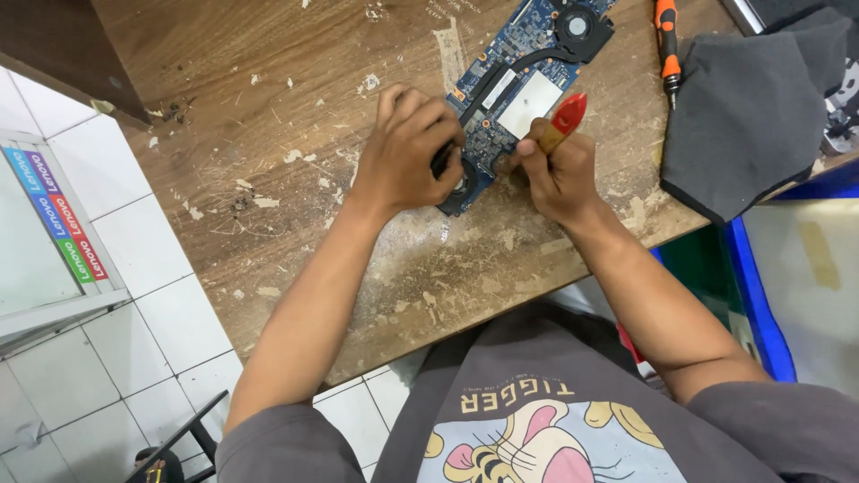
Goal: The person uses a screwdriver to remove screws from a laptop motherboard and then uses a brush to clean dust from the board's surface and components.
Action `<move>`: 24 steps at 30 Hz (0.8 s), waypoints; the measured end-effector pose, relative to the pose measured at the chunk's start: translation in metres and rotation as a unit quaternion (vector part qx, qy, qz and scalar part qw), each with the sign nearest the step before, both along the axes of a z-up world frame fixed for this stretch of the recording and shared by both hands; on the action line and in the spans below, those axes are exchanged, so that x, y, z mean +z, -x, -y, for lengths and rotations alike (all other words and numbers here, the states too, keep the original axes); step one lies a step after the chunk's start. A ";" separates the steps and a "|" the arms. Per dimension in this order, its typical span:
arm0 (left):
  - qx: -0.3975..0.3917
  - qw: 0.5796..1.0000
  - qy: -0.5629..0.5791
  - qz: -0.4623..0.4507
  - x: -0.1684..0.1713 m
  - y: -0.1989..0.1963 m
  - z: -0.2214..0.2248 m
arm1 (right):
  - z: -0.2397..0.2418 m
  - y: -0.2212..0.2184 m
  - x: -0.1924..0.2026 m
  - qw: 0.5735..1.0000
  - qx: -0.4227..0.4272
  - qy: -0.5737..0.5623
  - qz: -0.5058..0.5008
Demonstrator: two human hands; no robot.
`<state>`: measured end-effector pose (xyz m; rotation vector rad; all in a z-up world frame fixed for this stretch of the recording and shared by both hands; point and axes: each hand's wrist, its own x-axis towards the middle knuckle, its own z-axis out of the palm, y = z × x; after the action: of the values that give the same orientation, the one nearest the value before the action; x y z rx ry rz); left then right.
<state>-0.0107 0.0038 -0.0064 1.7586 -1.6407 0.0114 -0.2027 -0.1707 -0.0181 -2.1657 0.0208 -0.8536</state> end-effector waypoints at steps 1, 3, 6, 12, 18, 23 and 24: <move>0.014 0.999 -0.017 0.024 0.000 0.002 0.000 | 0.001 0.000 0.000 1.000 -0.001 -0.008 0.001; 0.033 0.998 -0.036 0.047 0.003 0.007 -0.002 | 0.007 0.001 -0.003 1.000 0.002 -0.016 0.001; 0.055 0.998 -0.031 0.003 0.008 0.016 -0.005 | 0.018 0.006 -0.006 1.000 -0.017 0.019 -0.010; 0.103 0.987 -0.117 -0.042 0.016 0.032 -0.009 | 0.044 0.025 0.002 0.989 -0.081 0.008 -0.120; 0.106 0.993 -0.021 -0.038 0.014 0.041 -0.017 | 0.070 0.042 0.030 0.945 -0.174 0.019 -0.276; 0.141 0.989 -0.004 -0.035 0.002 0.048 -0.015 | 0.069 0.035 0.069 0.951 -0.139 0.075 -0.265; 0.146 0.989 -0.004 -0.036 -0.001 0.048 -0.013 | 0.072 0.031 0.070 0.952 -0.135 0.076 -0.266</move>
<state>-0.0591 0.0167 -0.0071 1.9677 -1.3218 0.0752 -0.2339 -0.2422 0.0517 -2.5182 0.5470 -0.3986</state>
